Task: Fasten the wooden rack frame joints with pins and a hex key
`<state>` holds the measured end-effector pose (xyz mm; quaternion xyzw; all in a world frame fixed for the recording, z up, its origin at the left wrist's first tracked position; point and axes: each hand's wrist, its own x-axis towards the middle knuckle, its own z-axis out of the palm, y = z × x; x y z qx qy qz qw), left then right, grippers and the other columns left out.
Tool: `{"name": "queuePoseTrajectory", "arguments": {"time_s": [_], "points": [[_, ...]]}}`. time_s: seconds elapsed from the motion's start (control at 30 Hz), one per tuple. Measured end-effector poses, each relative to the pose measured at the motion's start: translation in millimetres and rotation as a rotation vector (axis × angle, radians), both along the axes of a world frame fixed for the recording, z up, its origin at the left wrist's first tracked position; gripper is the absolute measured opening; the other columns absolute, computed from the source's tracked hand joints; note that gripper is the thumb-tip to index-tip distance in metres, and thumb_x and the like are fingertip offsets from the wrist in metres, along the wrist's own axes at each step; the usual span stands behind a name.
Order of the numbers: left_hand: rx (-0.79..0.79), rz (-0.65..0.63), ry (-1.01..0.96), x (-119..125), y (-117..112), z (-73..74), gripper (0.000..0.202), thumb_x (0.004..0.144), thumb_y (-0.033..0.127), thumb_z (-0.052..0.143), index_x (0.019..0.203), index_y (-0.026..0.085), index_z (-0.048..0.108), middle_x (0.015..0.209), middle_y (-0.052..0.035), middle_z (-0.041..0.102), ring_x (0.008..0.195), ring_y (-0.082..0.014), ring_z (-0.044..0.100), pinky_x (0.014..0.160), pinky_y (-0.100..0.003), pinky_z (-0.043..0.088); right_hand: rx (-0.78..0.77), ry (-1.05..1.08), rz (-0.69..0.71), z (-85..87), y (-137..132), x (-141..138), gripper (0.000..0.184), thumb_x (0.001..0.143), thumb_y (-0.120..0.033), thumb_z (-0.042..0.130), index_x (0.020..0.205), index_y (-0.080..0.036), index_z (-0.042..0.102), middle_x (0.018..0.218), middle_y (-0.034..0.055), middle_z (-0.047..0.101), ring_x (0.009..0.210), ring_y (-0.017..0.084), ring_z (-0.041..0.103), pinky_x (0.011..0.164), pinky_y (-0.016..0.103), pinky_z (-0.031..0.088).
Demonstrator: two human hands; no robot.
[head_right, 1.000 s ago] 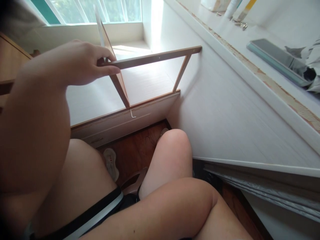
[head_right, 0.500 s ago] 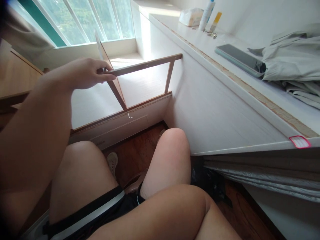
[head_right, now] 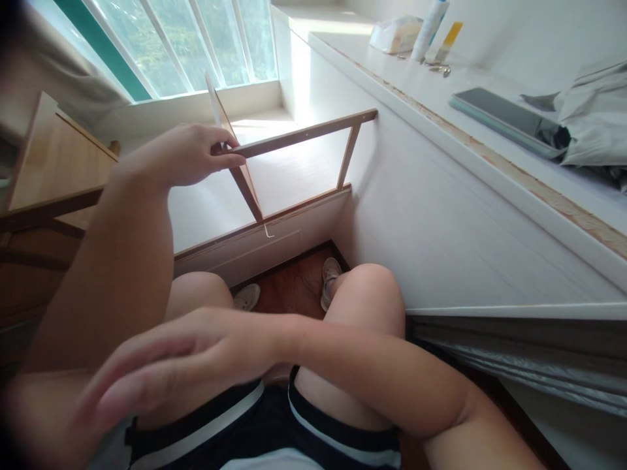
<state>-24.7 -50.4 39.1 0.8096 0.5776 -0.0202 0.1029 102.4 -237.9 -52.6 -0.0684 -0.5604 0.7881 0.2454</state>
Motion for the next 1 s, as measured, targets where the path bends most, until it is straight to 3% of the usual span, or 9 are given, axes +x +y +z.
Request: {"name": "queuePoseTrajectory", "arguments": {"time_s": [0.07,0.17,0.3,0.5,0.8,1.0], "points": [[0.009,-0.061,-0.030,-3.4,2.6,-2.5,0.072,0.087,0.082,0.029,0.126,0.028,0.058,0.089,0.0033,0.052,0.079,-0.0117,0.037,0.069,-0.033,0.034,-0.068,-0.135,-0.136,-31.6,38.0,0.6,0.030,0.093,-0.045,0.069,0.090,-0.016,0.074,0.085,0.0035,0.074,0.081,0.015,0.068,0.075,0.024,0.052],[0.090,-0.143,-0.124,-11.9,11.9,-10.8,0.061,0.094,0.070,0.031,0.123,0.026,0.062,0.093,0.0003,0.061,0.081,-0.0139,0.046,0.071,-0.034,0.036,-0.338,-0.457,-0.548,-81.5,85.6,0.3,0.029,0.096,-0.038,0.061,0.078,-0.016,0.066,0.067,0.0013,0.067,0.058,0.011,0.058,0.055,0.021,0.042],[0.162,-0.107,-0.139,-18.1,29.1,-24.8,0.050,0.091,0.066,0.047,0.111,0.026,0.070,0.083,-0.0048,0.067,0.076,-0.0205,0.055,0.071,-0.038,0.039,-0.663,-0.434,-0.701,-118.2,116.7,-1.3,0.017,0.095,-0.035,0.055,0.091,-0.019,0.059,0.074,0.0011,0.069,0.056,0.012,0.060,0.053,0.023,0.044],[0.196,-0.102,-0.102,-19.7,38.2,-33.0,0.049,0.093,0.066,0.046,0.112,0.028,0.071,0.078,-0.0038,0.068,0.076,-0.0219,0.058,0.077,-0.039,0.045,-0.788,-0.225,-0.669,-131.4,131.6,-9.8,0.036,0.082,-0.046,0.073,0.101,-0.021,0.054,0.083,0.0012,0.071,0.064,0.015,0.065,0.056,0.025,0.049],[0.216,-0.111,-0.069,-23.5,39.7,-36.9,0.053,0.095,0.069,0.040,0.116,0.033,0.073,0.081,-0.0034,0.070,0.077,-0.0278,0.061,0.082,-0.044,0.046,-0.914,-0.195,-0.621,-133.0,119.9,-15.5,0.035,0.086,-0.050,0.069,0.090,-0.016,0.061,0.076,0.0027,0.068,0.061,0.014,0.063,0.053,0.024,0.048],[0.188,-0.064,-0.064,-22.1,42.1,-37.3,0.054,0.092,0.072,0.042,0.112,0.033,0.072,0.080,-0.0030,0.069,0.077,-0.0283,0.062,0.079,-0.044,0.045,-1.038,-0.146,-0.829,-137.9,119.1,-9.5,0.037,0.091,-0.055,0.064,0.098,-0.019,0.059,0.073,0.0028,0.069,0.058,0.015,0.062,0.048,0.023,0.047]]}}
